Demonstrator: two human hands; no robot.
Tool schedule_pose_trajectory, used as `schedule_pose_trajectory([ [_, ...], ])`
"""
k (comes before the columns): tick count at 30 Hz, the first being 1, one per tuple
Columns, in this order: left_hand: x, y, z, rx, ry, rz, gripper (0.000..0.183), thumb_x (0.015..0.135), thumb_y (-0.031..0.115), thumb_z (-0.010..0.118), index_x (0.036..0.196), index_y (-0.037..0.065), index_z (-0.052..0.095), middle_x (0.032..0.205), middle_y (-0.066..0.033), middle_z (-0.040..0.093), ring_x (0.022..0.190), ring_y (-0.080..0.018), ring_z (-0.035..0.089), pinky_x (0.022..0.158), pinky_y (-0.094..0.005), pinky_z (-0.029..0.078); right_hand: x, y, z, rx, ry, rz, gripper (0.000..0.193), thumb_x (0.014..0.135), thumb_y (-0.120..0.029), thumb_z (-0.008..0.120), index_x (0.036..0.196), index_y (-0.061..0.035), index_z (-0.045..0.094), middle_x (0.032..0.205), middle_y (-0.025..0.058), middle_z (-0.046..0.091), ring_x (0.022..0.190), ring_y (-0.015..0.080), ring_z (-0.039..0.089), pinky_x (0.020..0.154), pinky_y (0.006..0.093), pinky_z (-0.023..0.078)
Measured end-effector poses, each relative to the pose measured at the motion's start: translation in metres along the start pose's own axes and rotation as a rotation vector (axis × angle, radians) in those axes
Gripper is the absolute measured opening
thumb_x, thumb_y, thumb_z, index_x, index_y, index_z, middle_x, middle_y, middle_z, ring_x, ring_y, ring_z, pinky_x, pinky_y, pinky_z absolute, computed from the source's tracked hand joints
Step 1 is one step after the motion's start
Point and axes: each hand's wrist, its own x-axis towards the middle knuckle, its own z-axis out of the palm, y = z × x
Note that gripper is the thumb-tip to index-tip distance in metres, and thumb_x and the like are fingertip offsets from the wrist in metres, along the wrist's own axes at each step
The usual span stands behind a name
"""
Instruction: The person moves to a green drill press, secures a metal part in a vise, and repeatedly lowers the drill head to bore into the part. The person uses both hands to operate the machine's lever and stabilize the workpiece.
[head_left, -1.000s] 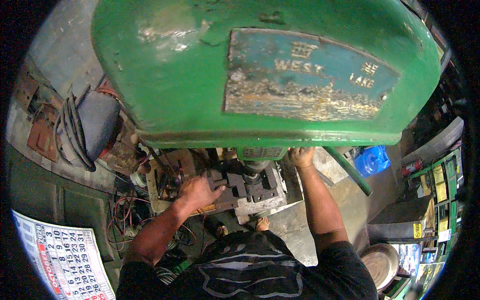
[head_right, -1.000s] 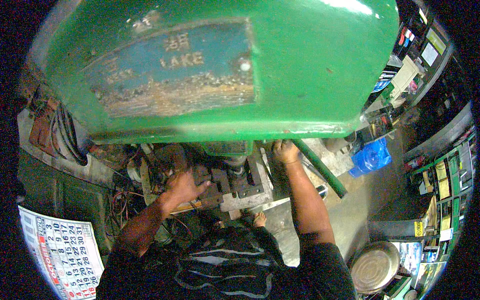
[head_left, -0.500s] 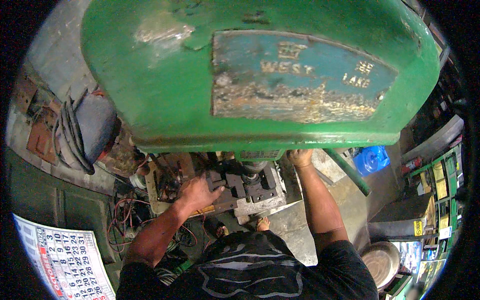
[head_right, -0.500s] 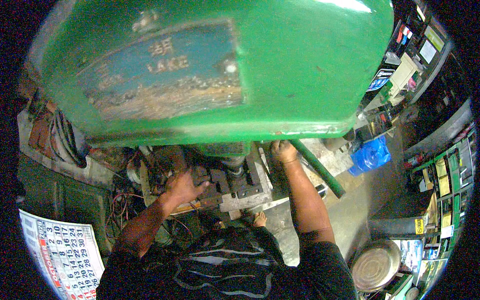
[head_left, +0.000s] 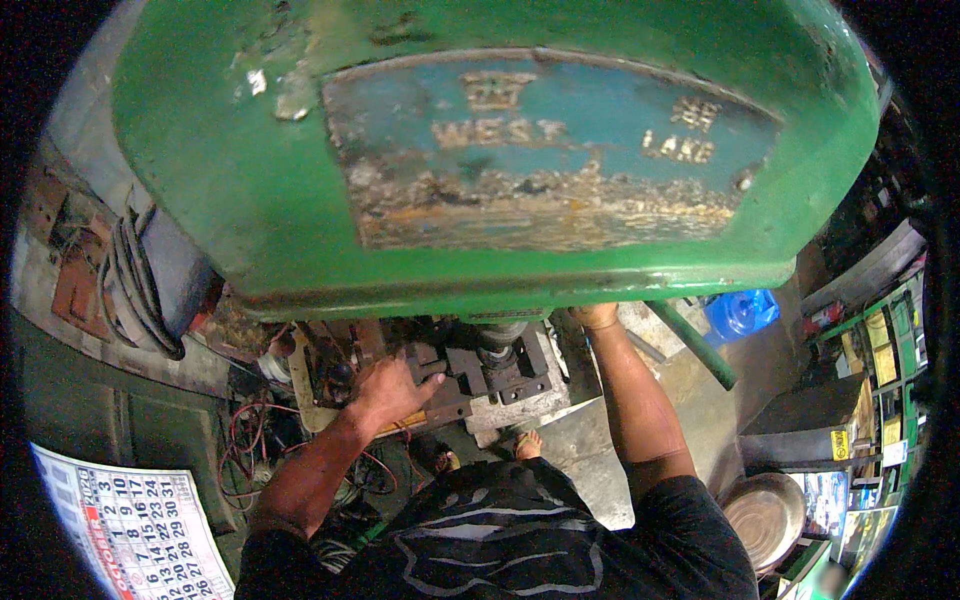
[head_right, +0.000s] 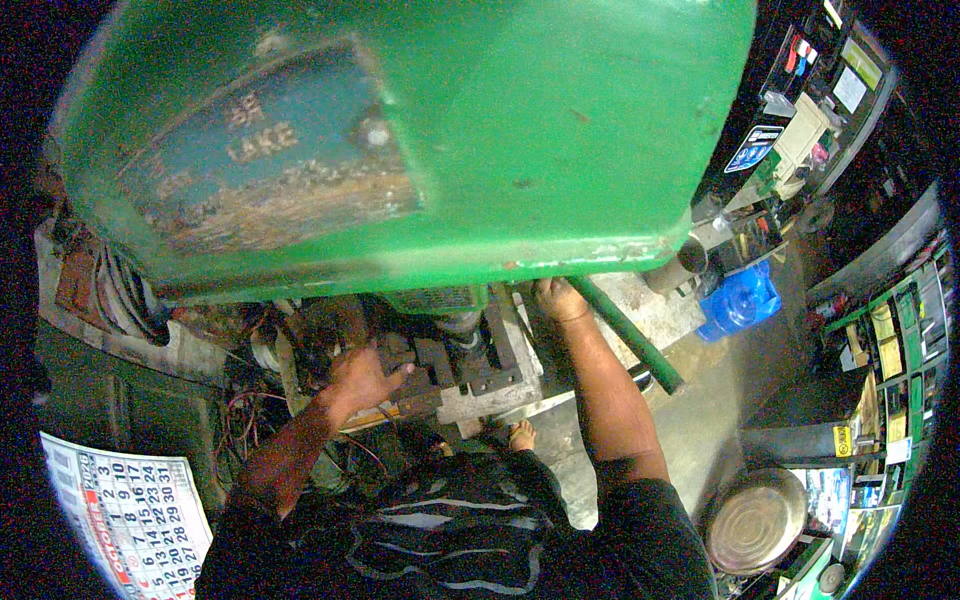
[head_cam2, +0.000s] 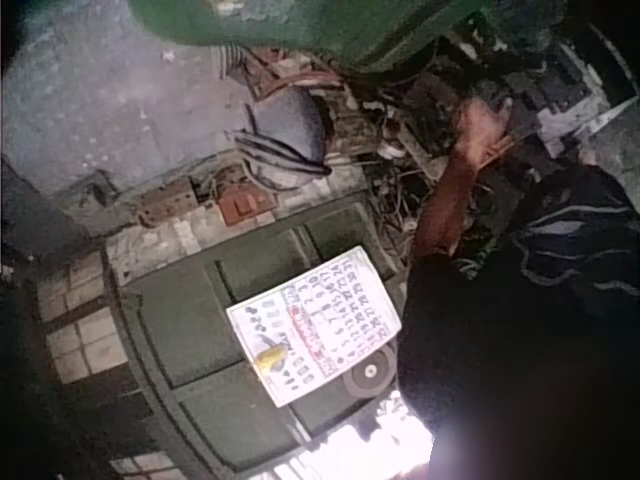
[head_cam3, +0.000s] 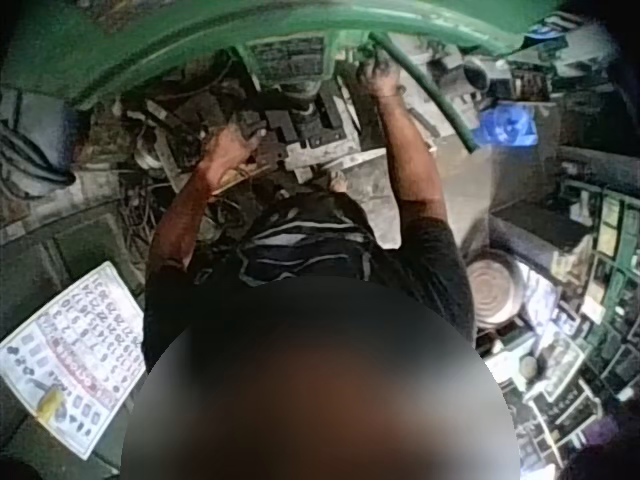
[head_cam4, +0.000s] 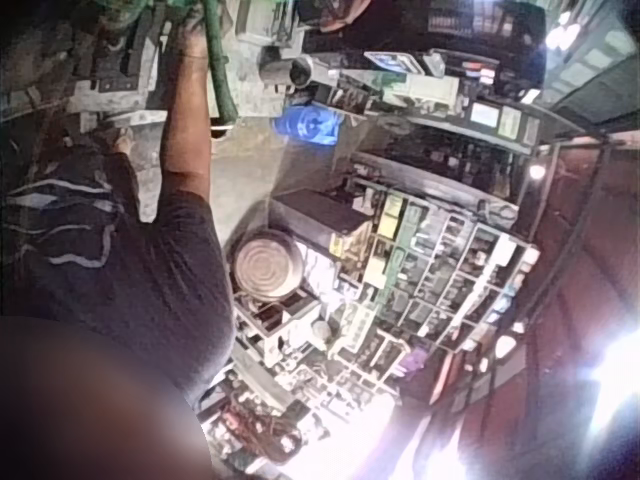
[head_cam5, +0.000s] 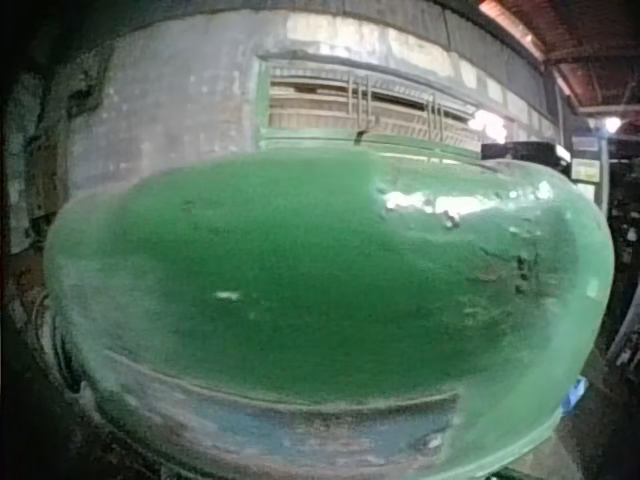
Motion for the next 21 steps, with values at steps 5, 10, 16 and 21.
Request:
schedule_pose_trajectory([
  [5,0.000,0.000,0.000,0.000,-0.017,-0.013,0.063,0.091,0.057,0.071,0.131,0.008,0.067,0.117,-0.0264,0.071,0.107,-0.0446,0.070,0.095,-0.0541,0.056,-0.015,0.003,0.024,0.211,-0.255,0.230,0.052,0.100,-0.049,0.059,0.144,-0.0209,0.060,0.148,0.0055,0.059,0.137,0.0291,0.050,0.119,0.0506,0.031],
  [10,-0.001,0.000,0.003,-0.031,0.040,0.026,0.063,0.091,0.056,0.071,0.132,0.008,0.065,0.117,-0.0261,0.071,0.108,-0.0449,0.070,0.096,-0.0541,0.056,-0.026,0.008,0.043,0.197,-0.088,0.091,0.050,0.102,-0.045,0.052,0.142,-0.0149,0.057,0.145,0.0099,0.057,0.132,0.0320,0.051,0.114,0.0512,0.037],
  [16,0.012,-0.017,0.026,-0.037,0.068,0.076,0.060,0.089,0.050,0.075,0.130,0.007,0.065,0.121,-0.0255,0.070,0.110,-0.0448,0.069,0.098,-0.0538,0.055,-0.020,0.000,0.052,0.562,-0.099,0.347,0.036,0.094,-0.027,0.058,0.122,-0.0060,0.068,0.124,0.0202,0.067,0.114,0.0430,0.062,0.100,0.0572,0.049],
  [21,0.019,-0.029,0.043,-0.016,0.205,0.194,0.093,0.089,0.062,0.071,0.137,-0.015,0.051,0.104,-0.0350,0.070,0.100,-0.0478,0.071,0.092,-0.0521,0.057,0.011,-0.018,0.021,0.663,0.116,0.449,0.025,0.091,-0.023,0.061,0.108,-0.0076,0.073,0.108,0.0157,0.070,0.103,0.0374,0.064,0.094,0.0508,0.049],
])
